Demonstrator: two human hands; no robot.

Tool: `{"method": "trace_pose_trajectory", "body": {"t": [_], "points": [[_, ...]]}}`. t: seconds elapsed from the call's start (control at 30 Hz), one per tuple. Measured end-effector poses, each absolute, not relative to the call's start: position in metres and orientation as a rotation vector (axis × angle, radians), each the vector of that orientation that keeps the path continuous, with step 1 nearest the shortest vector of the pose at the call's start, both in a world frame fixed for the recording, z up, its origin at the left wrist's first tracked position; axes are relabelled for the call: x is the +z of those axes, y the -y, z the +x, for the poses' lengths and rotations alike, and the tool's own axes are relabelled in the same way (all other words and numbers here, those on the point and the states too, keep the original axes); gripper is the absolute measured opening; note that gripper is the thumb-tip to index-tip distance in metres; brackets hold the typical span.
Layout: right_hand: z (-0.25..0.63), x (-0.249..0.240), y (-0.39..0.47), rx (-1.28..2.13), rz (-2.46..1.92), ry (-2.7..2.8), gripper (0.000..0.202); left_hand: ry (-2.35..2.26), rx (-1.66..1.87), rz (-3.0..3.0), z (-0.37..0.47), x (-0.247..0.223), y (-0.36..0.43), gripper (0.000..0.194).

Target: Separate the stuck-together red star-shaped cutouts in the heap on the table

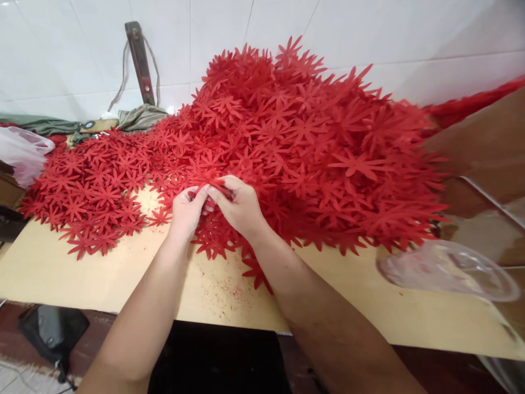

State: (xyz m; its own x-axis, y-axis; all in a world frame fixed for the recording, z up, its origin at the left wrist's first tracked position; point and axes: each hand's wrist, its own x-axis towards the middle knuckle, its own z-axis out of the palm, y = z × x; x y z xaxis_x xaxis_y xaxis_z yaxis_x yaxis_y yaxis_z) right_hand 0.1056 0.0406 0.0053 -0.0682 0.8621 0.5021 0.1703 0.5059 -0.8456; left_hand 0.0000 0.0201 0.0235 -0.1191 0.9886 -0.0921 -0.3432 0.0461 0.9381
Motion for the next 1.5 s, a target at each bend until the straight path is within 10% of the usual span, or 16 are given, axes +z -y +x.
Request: {"method": "trace_pose_trajectory", "body": {"t": [0.33, 0.93, 1.33, 1.5], "points": [[0.127, 0.016, -0.051, 0.588, -1.07, 1.185, 0.035, -1.003, 1.393, 0.777, 0.002, 0.025, -0.02, 0.004], [0.118, 0.032, -0.039, 1.041, -0.844, 1.56, 0.057, -0.961, 1.457, 0.929, 0.003, 0.029, -0.016, 0.038], [0.141, 0.015, -0.058, 0.003, -1.223, 1.449, 0.044, -0.962, 1.586, 0.654, -0.005, 0.023, -0.026, 0.029], [0.118, 0.019, -0.041, 0.264, -1.021, 1.722, 0.033, -0.972, 1.55, 0.763, -0.002, 0.019, -0.027, 0.012]]}}
